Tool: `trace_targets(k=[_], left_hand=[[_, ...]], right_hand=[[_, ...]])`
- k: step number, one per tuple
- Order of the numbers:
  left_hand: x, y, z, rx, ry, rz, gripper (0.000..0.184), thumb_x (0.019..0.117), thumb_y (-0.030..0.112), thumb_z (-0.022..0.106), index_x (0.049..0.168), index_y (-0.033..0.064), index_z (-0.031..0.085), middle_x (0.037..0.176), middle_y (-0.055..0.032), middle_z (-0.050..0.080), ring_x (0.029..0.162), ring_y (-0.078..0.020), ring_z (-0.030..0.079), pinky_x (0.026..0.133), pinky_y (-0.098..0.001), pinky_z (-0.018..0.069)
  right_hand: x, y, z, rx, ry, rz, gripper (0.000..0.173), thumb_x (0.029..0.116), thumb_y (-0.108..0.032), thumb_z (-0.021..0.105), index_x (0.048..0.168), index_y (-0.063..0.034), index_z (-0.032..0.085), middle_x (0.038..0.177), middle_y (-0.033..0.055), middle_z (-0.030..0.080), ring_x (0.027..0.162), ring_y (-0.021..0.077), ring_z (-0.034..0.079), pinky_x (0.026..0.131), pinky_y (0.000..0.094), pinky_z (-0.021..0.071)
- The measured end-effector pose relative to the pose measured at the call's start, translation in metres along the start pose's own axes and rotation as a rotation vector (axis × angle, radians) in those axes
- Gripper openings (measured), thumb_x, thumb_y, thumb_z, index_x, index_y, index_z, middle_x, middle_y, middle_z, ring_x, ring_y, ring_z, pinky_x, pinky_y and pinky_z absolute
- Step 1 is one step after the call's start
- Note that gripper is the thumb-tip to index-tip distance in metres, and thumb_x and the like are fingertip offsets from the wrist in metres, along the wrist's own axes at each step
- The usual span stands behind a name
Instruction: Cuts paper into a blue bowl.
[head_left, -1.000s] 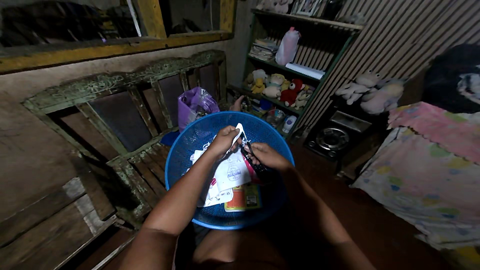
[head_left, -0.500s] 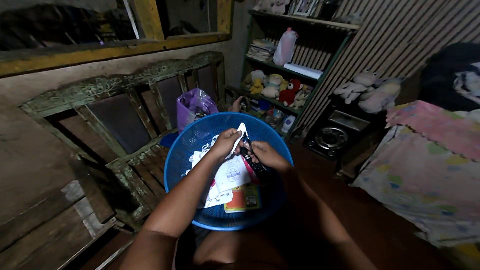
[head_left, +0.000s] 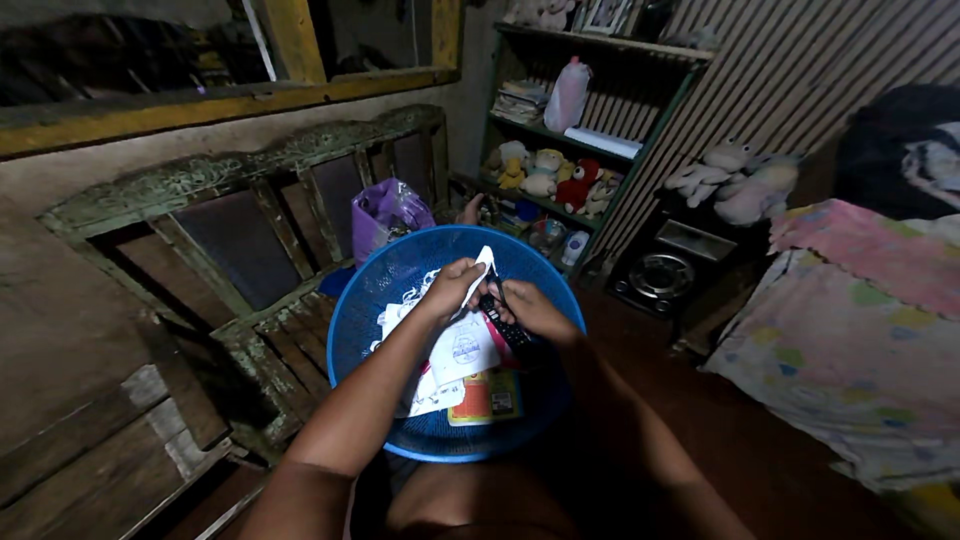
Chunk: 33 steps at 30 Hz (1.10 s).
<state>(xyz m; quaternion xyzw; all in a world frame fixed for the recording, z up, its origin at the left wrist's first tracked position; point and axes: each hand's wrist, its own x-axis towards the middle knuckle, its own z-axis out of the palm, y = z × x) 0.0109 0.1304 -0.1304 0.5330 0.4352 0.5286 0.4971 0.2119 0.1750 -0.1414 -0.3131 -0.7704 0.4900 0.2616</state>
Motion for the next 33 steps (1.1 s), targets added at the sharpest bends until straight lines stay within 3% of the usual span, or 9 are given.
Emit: trace_targets(k=[18,33], left_hand=[[-0.005,0.013,-0.023,0.189,-0.077,0.018,0.027,0.1085,0.030,0.053,0.111,0.0054,0.064,0.073,-0.0055,0.062,0.053,-0.0100,0.052,0.050,-0.0237,0.0448],[-0.018,0.033,-0.052,0.412,-0.170,-0.035,0.024,0.1058,0.027,0.059,0.107,0.0054,0.068,0.068,-0.0052,0.063,0.049,-0.0073,0.048,0.045,-0.0207,0.0365]], right_hand=[[-0.002,-0.001,0.000,-0.001,0.008,-0.030,0.041,0.1075,-0.040,0.051,0.097,-0.0026,0.065,0.083,0.0060,0.065,0.070,0.0123,0.065,0.066,0.0291,0.0573],[-0.003,-0.002,-0.004,-0.019,-0.158,0.026,0.043,0.1058,-0.045,0.053,0.095,-0.0050,0.065,0.082,0.0032,0.064,0.072,0.0115,0.064,0.068,0.0295,0.0563]])
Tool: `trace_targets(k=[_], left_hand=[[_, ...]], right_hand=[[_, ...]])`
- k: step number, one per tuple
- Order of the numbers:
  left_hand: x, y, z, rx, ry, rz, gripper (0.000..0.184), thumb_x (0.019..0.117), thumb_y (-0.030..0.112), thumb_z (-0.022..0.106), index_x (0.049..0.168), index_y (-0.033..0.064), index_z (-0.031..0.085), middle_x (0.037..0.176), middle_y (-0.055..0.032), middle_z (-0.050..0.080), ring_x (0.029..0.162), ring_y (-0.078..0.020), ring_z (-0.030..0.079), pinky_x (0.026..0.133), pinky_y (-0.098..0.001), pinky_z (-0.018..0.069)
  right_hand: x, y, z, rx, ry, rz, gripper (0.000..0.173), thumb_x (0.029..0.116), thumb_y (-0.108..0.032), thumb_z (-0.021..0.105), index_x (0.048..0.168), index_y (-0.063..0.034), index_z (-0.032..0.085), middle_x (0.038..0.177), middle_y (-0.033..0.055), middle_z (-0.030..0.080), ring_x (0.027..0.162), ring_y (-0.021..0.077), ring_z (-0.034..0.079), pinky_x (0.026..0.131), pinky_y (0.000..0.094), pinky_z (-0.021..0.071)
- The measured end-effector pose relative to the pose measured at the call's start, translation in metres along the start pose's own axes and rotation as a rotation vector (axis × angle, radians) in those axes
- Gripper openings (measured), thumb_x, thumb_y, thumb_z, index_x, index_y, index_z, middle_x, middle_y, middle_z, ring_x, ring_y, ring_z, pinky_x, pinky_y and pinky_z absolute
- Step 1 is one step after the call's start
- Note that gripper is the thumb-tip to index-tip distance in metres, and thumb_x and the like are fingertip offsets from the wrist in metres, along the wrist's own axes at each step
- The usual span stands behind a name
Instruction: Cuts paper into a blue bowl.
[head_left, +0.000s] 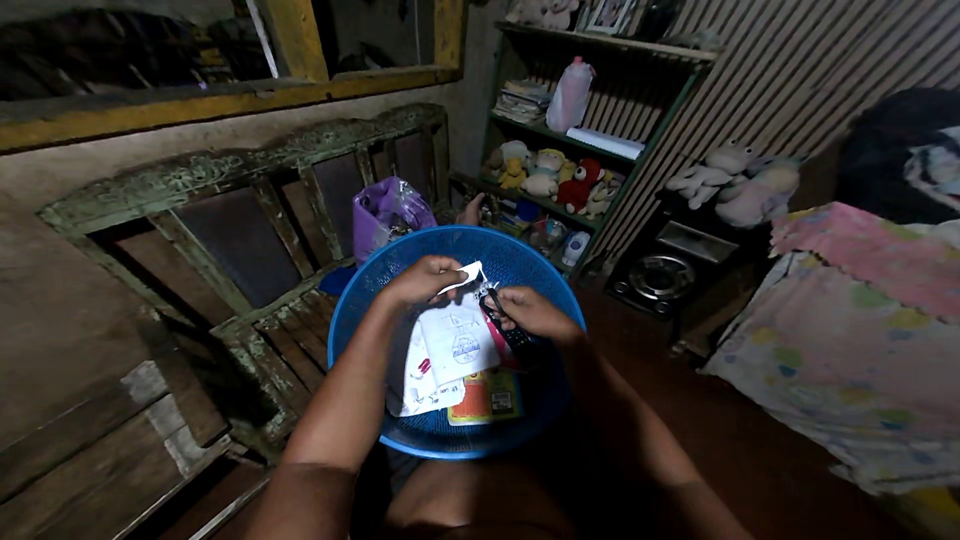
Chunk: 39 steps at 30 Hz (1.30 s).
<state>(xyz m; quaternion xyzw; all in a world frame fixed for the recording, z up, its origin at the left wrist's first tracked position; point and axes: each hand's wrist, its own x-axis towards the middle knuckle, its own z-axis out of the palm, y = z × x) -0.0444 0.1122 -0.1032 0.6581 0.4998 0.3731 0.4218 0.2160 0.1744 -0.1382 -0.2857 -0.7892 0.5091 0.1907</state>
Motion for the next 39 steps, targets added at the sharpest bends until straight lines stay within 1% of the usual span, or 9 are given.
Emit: trace_targets(k=[5,16,23,26,29,33,34,36,39], left_hand=[[-0.003,-0.008,-0.012,0.026,-0.072,-0.036,0.023,0.1052,0.024,0.059,0.108,0.0032,0.069,0.067,-0.0052,0.063,0.048,-0.0071,0.048,0.045,-0.0206,0.0370],[-0.005,-0.010,-0.019,0.033,-0.124,-0.035,0.019,0.1024,0.017,0.062,0.099,0.0009,0.071,0.063,-0.0052,0.063,0.045,-0.0055,0.048,0.042,-0.0189,0.0359],[-0.008,-0.012,-0.018,0.048,-0.132,-0.038,0.019,0.1020,0.016,0.063,0.094,0.0006,0.070,0.062,-0.0039,0.061,0.044,-0.0042,0.046,0.042,-0.0180,0.0352],[-0.003,-0.014,-0.025,0.035,-0.138,-0.036,0.022,0.1025,0.021,0.062,0.095,0.0031,0.072,0.063,-0.0026,0.062,0.046,-0.0041,0.047,0.043,-0.0188,0.0359],[0.002,-0.014,-0.023,-0.027,-0.016,-0.005,0.024,0.1044,0.024,0.059,0.096,0.0041,0.069,0.064,-0.0018,0.060,0.048,-0.0053,0.046,0.045,-0.0207,0.0360],[0.003,-0.004,0.007,-0.177,0.186,0.014,0.025,0.1085,0.029,0.051,0.105,0.0072,0.063,0.065,-0.0020,0.056,0.046,-0.0065,0.041,0.044,-0.0203,0.0344],[0.005,-0.006,0.015,-0.206,0.207,0.022,0.026,0.1085,0.032,0.051,0.106,0.0092,0.063,0.066,-0.0019,0.056,0.047,-0.0066,0.042,0.044,-0.0202,0.0362],[0.014,-0.009,0.026,-0.266,0.232,0.049,0.027,0.1086,0.033,0.051,0.110,0.0078,0.063,0.069,-0.0030,0.057,0.050,-0.0085,0.046,0.047,-0.0225,0.0412],[0.023,-0.010,0.039,-0.319,0.278,0.055,0.028,0.1091,0.032,0.051,0.110,0.0063,0.063,0.069,-0.0035,0.058,0.050,-0.0087,0.047,0.048,-0.0229,0.0428]], right_hand=[[0.001,0.003,-0.003,0.002,-0.090,0.032,0.043,0.1052,-0.047,0.054,0.095,-0.0061,0.064,0.081,0.0013,0.062,0.069,0.0099,0.062,0.066,0.0280,0.0558],[-0.001,0.005,-0.007,0.084,-0.219,-0.022,0.042,0.1062,-0.045,0.052,0.092,-0.0068,0.063,0.076,-0.0002,0.059,0.066,0.0098,0.060,0.063,0.0276,0.0536],[-0.002,0.005,-0.010,0.076,-0.277,0.008,0.038,0.1060,-0.042,0.055,0.095,-0.0070,0.065,0.078,-0.0005,0.060,0.065,0.0086,0.059,0.061,0.0257,0.0529],[-0.003,0.001,-0.008,0.074,-0.252,0.014,0.039,0.1064,-0.043,0.053,0.095,-0.0072,0.064,0.079,-0.0003,0.060,0.067,0.0089,0.060,0.062,0.0263,0.0541],[-0.002,0.002,-0.008,0.070,-0.205,0.003,0.047,0.1068,-0.049,0.048,0.102,-0.0056,0.066,0.085,0.0022,0.064,0.073,0.0118,0.064,0.067,0.0297,0.0565],[0.000,0.002,-0.004,0.090,-0.140,-0.027,0.049,0.1073,-0.051,0.045,0.107,-0.0064,0.065,0.089,0.0030,0.064,0.075,0.0125,0.064,0.068,0.0302,0.0566],[0.000,0.001,-0.003,0.092,-0.122,-0.031,0.049,0.1076,-0.051,0.044,0.108,-0.0062,0.065,0.089,0.0030,0.064,0.075,0.0122,0.064,0.068,0.0297,0.0563],[0.001,0.000,-0.002,0.090,-0.087,-0.023,0.049,0.1080,-0.050,0.044,0.108,-0.0057,0.065,0.089,0.0033,0.064,0.073,0.0123,0.064,0.066,0.0292,0.0563],[0.001,0.001,-0.001,0.070,-0.054,-0.018,0.049,0.1082,-0.049,0.044,0.108,-0.0053,0.065,0.087,0.0039,0.064,0.070,0.0124,0.063,0.064,0.0286,0.0555]])
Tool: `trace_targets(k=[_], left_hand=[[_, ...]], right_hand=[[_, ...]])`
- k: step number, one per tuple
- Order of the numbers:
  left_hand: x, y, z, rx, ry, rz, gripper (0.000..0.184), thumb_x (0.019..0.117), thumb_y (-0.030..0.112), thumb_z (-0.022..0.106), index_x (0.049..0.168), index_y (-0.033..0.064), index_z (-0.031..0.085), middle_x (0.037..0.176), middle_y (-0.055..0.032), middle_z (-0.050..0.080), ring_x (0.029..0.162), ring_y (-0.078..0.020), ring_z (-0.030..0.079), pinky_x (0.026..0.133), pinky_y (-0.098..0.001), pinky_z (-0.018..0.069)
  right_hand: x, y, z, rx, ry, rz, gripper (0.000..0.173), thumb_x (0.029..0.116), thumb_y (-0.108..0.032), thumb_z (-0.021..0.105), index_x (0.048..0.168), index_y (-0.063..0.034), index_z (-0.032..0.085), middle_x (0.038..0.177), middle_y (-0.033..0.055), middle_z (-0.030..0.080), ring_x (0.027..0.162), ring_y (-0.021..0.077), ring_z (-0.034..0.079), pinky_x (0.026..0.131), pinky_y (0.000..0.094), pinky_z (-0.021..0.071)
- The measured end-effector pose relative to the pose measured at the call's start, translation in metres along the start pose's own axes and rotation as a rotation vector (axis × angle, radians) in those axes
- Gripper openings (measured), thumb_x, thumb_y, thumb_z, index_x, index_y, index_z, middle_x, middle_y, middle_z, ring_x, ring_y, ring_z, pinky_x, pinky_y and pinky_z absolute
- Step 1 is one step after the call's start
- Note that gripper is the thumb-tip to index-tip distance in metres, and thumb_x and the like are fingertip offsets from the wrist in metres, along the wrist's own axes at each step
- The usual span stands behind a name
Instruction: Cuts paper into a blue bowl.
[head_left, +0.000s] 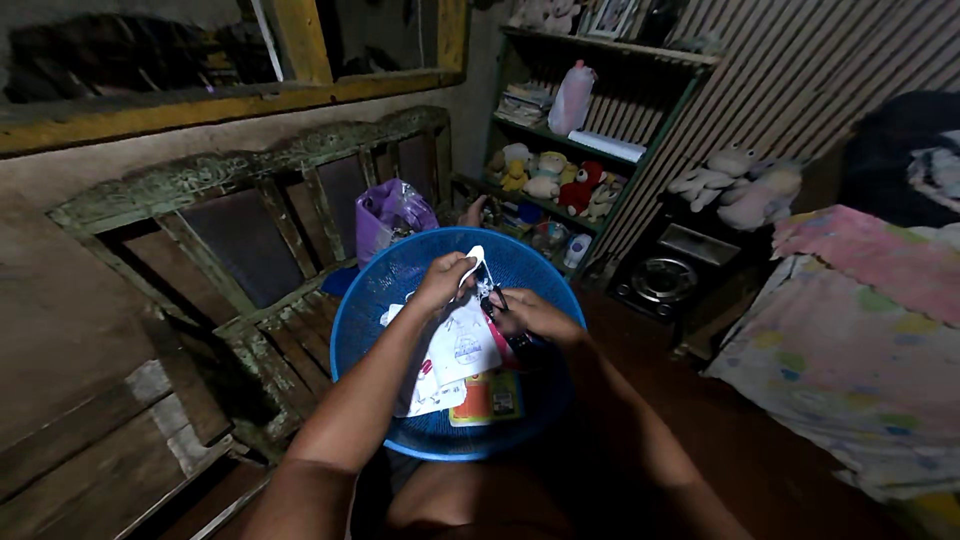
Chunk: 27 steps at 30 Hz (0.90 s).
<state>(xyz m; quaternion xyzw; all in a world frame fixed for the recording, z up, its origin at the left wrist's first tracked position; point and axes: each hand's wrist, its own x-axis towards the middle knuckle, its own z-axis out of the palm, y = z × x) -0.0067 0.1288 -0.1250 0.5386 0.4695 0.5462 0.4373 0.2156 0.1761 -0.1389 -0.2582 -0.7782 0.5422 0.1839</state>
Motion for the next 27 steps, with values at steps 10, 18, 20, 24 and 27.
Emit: trace_targets(k=[10,18,20,24,27], left_hand=[[0.000,-0.008,0.020,-0.082,0.002,-0.038,0.031,0.1096,0.033,0.050,0.114,0.0038,0.062,0.073,-0.0064,0.062,0.052,-0.0111,0.052,0.051,-0.0249,0.0471],[-0.002,-0.007,0.030,-0.194,0.008,-0.049,0.029,0.1104,0.031,0.048,0.112,0.0045,0.059,0.071,-0.0068,0.062,0.053,-0.0124,0.055,0.051,-0.0252,0.0492],[-0.001,-0.008,0.030,-0.196,0.009,-0.040,0.029,0.1105,0.031,0.048,0.113,0.0038,0.059,0.072,-0.0073,0.062,0.053,-0.0127,0.055,0.051,-0.0256,0.0494],[0.000,-0.010,0.029,-0.176,0.012,-0.030,0.030,0.1105,0.032,0.048,0.113,0.0041,0.058,0.073,-0.0078,0.063,0.054,-0.0134,0.056,0.052,-0.0262,0.0500],[-0.002,-0.007,0.030,-0.157,0.022,-0.021,0.030,0.1100,0.031,0.049,0.114,0.0036,0.059,0.073,-0.0074,0.062,0.054,-0.0129,0.055,0.052,-0.0264,0.0493]], right_hand=[[0.000,0.000,0.002,-0.004,0.078,-0.006,0.050,0.1085,-0.049,0.043,0.105,-0.0043,0.065,0.086,0.0050,0.065,0.070,0.0135,0.064,0.065,0.0300,0.0563],[0.001,-0.001,0.005,0.020,0.108,-0.024,0.046,0.1092,-0.045,0.044,0.109,-0.0047,0.066,0.088,0.0052,0.066,0.072,0.0135,0.065,0.066,0.0294,0.0566],[0.001,0.000,0.005,0.021,0.115,-0.026,0.044,0.1095,-0.042,0.045,0.109,-0.0042,0.066,0.088,0.0058,0.067,0.072,0.0137,0.065,0.066,0.0298,0.0567],[0.002,0.001,0.006,0.024,0.124,-0.025,0.042,0.1092,-0.041,0.047,0.105,-0.0041,0.065,0.086,0.0053,0.065,0.071,0.0133,0.064,0.066,0.0298,0.0568],[0.002,-0.001,0.006,0.007,0.137,-0.043,0.043,0.1099,-0.041,0.043,0.111,-0.0043,0.066,0.087,0.0050,0.066,0.071,0.0131,0.065,0.066,0.0299,0.0574]])
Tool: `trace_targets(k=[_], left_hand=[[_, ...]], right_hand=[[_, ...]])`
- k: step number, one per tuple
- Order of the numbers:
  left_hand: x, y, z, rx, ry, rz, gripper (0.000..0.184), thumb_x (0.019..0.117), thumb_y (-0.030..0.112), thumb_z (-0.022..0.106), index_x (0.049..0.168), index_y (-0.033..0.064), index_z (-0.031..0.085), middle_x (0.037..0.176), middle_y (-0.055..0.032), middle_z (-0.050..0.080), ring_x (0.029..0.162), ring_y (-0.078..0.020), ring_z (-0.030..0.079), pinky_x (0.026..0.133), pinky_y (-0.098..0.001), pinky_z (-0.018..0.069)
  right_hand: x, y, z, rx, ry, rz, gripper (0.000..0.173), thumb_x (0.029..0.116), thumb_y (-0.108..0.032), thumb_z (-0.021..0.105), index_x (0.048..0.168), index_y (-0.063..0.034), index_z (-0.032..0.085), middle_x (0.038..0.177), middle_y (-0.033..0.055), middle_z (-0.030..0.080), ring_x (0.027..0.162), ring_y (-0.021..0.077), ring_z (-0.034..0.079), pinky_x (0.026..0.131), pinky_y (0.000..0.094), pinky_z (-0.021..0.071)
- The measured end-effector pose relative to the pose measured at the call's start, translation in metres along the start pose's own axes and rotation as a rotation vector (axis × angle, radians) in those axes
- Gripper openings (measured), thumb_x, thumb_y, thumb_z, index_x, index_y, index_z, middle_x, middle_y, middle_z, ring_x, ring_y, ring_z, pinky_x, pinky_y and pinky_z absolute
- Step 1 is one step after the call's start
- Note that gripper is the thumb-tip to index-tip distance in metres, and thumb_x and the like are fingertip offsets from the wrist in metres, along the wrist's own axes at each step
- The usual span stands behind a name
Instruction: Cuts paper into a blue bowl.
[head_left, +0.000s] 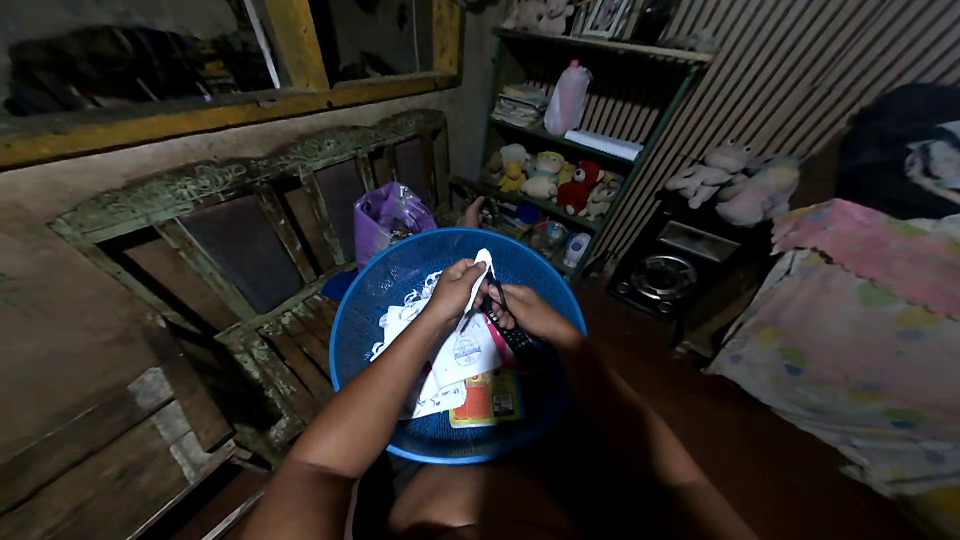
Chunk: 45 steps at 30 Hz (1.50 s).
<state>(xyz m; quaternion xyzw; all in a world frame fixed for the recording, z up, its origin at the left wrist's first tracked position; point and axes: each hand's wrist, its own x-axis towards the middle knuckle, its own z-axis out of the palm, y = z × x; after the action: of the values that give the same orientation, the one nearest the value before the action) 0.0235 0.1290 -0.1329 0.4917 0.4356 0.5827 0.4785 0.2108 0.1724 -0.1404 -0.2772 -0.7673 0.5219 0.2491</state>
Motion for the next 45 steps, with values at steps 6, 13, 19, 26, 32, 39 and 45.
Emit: trace_targets(k=[6,13,19,26,32,39,45], left_hand=[[0.000,0.005,-0.006,0.095,-0.042,0.038,0.030,0.1097,0.032,0.050,0.113,0.0039,0.059,0.073,-0.0064,0.061,0.054,-0.0117,0.053,0.053,-0.0259,0.0474],[0.002,0.009,-0.014,0.106,-0.091,0.051,0.027,0.1085,0.031,0.053,0.109,0.0050,0.061,0.070,-0.0056,0.059,0.053,-0.0112,0.051,0.051,-0.0254,0.0466],[0.000,0.012,-0.014,0.111,-0.118,0.042,0.025,0.1085,0.030,0.052,0.106,0.0055,0.060,0.068,-0.0048,0.058,0.052,-0.0115,0.051,0.051,-0.0256,0.0461],[-0.001,0.018,-0.021,0.168,-0.160,0.034,0.026,0.1082,0.031,0.053,0.108,0.0060,0.061,0.069,-0.0041,0.058,0.053,-0.0106,0.051,0.051,-0.0249,0.0455],[-0.003,0.029,-0.040,0.254,-0.212,0.010,0.025,0.1065,0.029,0.057,0.101,0.0062,0.065,0.066,-0.0025,0.057,0.049,-0.0078,0.048,0.047,-0.0214,0.0412],[-0.005,0.043,-0.064,0.343,-0.337,-0.023,0.023,0.1051,0.026,0.058,0.098,0.0054,0.067,0.064,-0.0020,0.058,0.048,-0.0066,0.048,0.045,-0.0207,0.0390],[-0.003,0.044,-0.079,0.350,-0.416,-0.086,0.022,0.1033,0.024,0.060,0.093,0.0051,0.066,0.062,-0.0011,0.057,0.048,-0.0058,0.048,0.045,-0.0204,0.0384]], right_hand=[[-0.001,0.000,-0.001,0.001,0.022,-0.019,0.042,0.1087,-0.040,0.048,0.103,-0.0031,0.065,0.083,0.0044,0.065,0.070,0.0122,0.064,0.065,0.0285,0.0565],[0.000,0.002,-0.002,0.004,0.039,-0.011,0.040,0.1082,-0.040,0.050,0.099,-0.0033,0.065,0.083,0.0052,0.065,0.070,0.0126,0.064,0.065,0.0283,0.0559],[-0.001,0.000,-0.001,0.019,0.046,-0.035,0.041,0.1087,-0.038,0.049,0.100,-0.0025,0.065,0.083,0.0054,0.065,0.070,0.0129,0.065,0.066,0.0288,0.0571],[-0.001,0.000,-0.001,0.022,0.044,-0.037,0.040,0.1085,-0.038,0.050,0.099,-0.0025,0.065,0.083,0.0051,0.065,0.069,0.0126,0.064,0.065,0.0286,0.0567],[-0.002,-0.001,-0.004,0.017,-0.003,-0.039,0.038,0.1074,-0.038,0.052,0.098,-0.0032,0.066,0.080,0.0040,0.063,0.069,0.0121,0.062,0.065,0.0283,0.0554],[-0.004,-0.002,-0.007,0.034,-0.086,-0.030,0.038,0.1062,-0.038,0.055,0.090,-0.0046,0.063,0.077,0.0018,0.060,0.067,0.0099,0.060,0.063,0.0270,0.0536],[-0.003,0.003,-0.009,0.035,-0.187,-0.013,0.038,0.1063,-0.039,0.055,0.093,-0.0047,0.064,0.078,0.0010,0.061,0.067,0.0100,0.061,0.063,0.0269,0.0543]])
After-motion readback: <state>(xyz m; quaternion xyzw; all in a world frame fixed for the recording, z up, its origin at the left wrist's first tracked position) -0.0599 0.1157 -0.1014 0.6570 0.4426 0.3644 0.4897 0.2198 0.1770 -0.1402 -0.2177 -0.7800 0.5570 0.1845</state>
